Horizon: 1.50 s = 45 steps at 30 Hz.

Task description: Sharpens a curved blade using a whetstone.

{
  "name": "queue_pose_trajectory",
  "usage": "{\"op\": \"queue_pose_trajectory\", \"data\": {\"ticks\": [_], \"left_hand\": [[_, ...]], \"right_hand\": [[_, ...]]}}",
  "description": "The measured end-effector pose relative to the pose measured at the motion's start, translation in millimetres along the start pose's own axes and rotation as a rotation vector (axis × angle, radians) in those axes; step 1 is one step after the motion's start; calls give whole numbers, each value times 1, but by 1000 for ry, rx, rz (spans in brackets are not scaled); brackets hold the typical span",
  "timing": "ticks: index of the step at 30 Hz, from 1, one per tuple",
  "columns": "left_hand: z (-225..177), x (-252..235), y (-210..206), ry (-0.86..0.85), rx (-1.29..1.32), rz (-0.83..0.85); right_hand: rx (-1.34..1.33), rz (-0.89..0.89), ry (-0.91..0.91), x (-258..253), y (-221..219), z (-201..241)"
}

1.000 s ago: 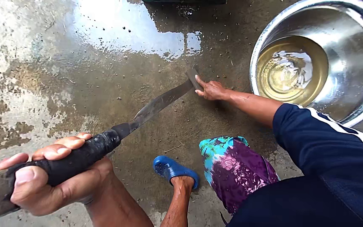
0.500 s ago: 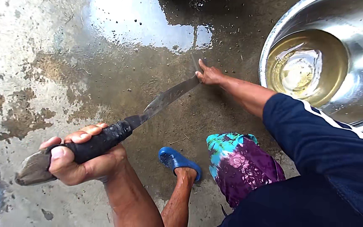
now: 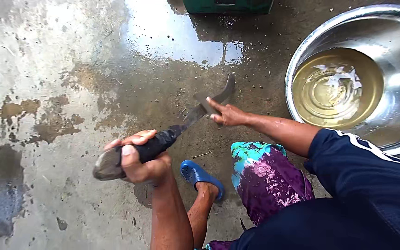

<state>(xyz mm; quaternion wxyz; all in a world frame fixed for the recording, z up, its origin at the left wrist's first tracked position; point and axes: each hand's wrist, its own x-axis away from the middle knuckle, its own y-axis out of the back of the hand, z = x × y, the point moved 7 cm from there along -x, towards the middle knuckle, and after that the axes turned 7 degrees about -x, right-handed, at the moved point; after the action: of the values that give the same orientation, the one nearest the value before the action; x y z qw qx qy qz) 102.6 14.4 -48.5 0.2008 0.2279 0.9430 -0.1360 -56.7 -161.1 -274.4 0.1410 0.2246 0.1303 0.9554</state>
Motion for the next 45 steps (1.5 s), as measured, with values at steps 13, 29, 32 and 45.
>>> {"op": "queue_pose_trajectory", "data": {"ticks": [13, 29, 32, 45], "left_hand": [[-17, 4, -34, -99, -43, -9], [-13, -13, -23, 75, -148, -243], [-22, -1, -31, 68, -142, -232], [-5, -24, -8, 97, -142, -290]], "right_hand": [[16, -94, -151, -24, 37, -11], [171, -107, 298, 45, 8, 70], [111, -120, 33, 0, 23, 20], [161, -82, 54, 4, 10, 34]]}}
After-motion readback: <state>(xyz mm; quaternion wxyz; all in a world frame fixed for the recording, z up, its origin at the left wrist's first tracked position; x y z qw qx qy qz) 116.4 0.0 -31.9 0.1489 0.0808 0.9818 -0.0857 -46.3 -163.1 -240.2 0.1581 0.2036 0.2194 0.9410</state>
